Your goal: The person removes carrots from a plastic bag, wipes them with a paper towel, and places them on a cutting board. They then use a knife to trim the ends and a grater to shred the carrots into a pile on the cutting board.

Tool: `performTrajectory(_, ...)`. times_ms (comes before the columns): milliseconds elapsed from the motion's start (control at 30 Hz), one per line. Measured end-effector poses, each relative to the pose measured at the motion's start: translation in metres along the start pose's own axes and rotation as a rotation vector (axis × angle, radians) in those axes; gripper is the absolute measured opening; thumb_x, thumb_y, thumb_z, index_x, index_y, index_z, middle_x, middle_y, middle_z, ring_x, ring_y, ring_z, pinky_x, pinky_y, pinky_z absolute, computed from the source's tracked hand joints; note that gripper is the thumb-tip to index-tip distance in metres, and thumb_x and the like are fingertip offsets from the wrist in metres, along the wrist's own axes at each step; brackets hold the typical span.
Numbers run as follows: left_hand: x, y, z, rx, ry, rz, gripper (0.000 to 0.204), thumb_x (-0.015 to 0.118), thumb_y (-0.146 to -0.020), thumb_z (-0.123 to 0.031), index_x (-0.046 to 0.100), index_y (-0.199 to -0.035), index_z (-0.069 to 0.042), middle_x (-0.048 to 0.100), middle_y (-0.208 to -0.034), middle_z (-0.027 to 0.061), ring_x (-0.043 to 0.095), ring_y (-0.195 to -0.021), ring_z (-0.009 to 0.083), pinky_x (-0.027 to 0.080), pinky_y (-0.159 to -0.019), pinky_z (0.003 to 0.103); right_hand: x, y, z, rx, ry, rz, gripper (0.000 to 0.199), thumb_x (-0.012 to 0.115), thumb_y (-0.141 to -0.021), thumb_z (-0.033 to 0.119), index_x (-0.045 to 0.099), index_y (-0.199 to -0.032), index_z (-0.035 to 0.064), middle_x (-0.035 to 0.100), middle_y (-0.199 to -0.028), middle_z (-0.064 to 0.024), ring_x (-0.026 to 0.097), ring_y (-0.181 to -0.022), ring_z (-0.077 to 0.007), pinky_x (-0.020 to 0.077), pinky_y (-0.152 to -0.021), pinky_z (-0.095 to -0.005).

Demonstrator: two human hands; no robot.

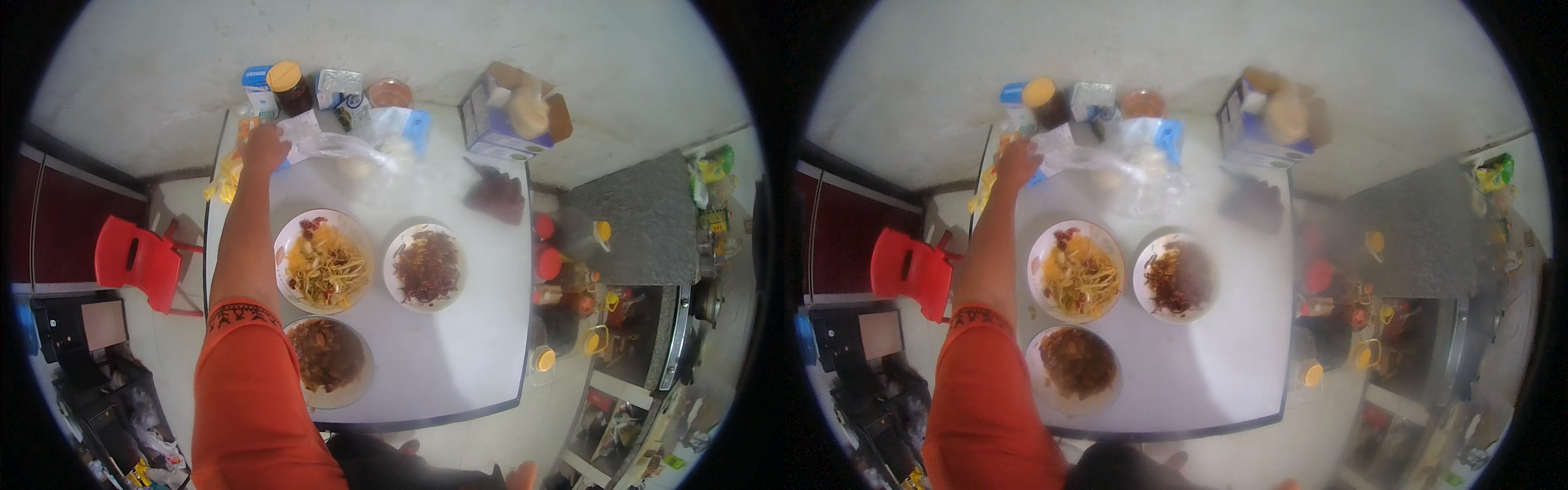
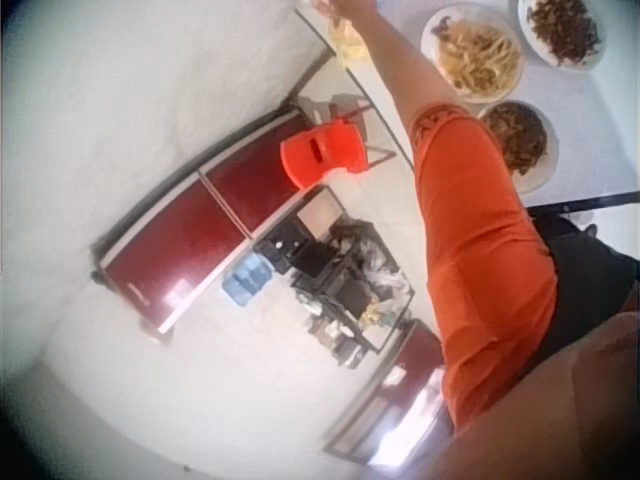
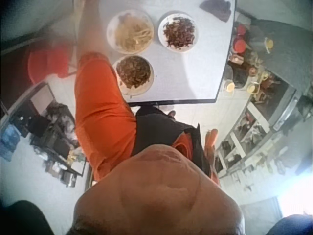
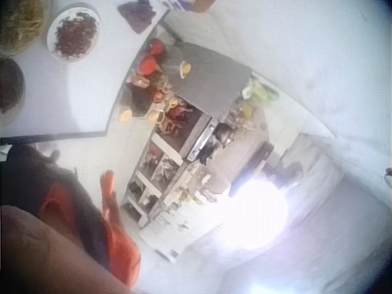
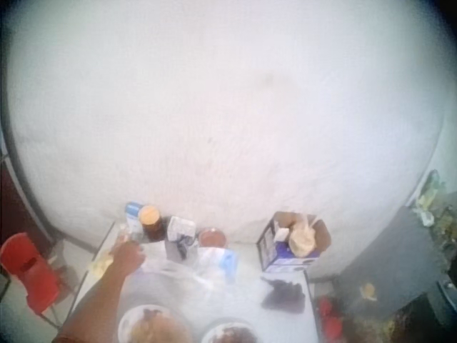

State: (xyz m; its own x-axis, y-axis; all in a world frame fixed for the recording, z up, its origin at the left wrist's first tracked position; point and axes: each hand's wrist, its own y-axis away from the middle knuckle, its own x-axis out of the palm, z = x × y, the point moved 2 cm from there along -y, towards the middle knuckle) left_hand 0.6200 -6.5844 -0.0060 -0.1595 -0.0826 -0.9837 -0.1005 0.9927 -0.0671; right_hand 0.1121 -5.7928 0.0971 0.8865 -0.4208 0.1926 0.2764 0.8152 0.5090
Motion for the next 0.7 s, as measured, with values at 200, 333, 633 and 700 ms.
performTrajectory(200,0.002,-0.026,0.025,0.089,0.302,-0.356,0.018,0.060,-0.076,-0.012,0.069,-0.092,-0.012,0.067,-0.090,0.0113,0.064,-0.085,0.0304,0.050,-0.079,0.040,-0.027,-0.027,-0.016,0.153,0.403,-0.300,0.066,0.058,-0.087,0.020,0.017,-0.136,0.0025,0.019,-0.135,-0.0115,0.016,-0.125,-0.0232,0.0164,-0.107,-0.0421)
performTrajectory(333,-0.018,-0.028,0.021,0.129,0.353,-0.439,0.021,0.057,-0.076,-0.009,0.067,-0.094,-0.012,0.067,-0.093,0.0121,0.063,-0.086,0.0318,0.050,-0.079,0.039,-0.088,-0.031,-0.060,0.143,1.473,-0.311,0.054,0.063,-0.082,0.023,0.037,-0.122,-0.0001,0.042,-0.114,-0.0140,0.039,-0.105,-0.0248,0.0344,-0.094,-0.0420)
performTrajectory(633,-0.078,0.006,-0.002,-0.298,1.538,-0.261,0.046,0.059,-0.083,-0.006,0.050,-0.128,-0.005,0.062,-0.109,0.0101,0.062,-0.096,0.0243,0.050,-0.087,0.037,-0.082,-0.057,-0.036,0.376,1.183,-0.479,0.061,0.062,-0.080,0.028,0.044,-0.127,-0.0068,0.056,-0.111,-0.0214,0.053,-0.099,-0.0357,0.0372,-0.092,-0.0469)
performTrajectory(700,-0.069,0.051,-0.028,-0.389,1.898,0.051,0.044,0.060,-0.085,-0.008,0.049,-0.127,-0.002,0.061,-0.112,0.0101,0.060,-0.103,0.0236,0.048,-0.093,0.037,-0.044,-0.056,-0.008,0.379,0.714,-0.555,0.065,0.065,-0.078,0.031,0.043,-0.126,-0.0067,0.056,-0.107,-0.0199,0.055,-0.093,-0.0326,0.0413,-0.085,-0.0440)
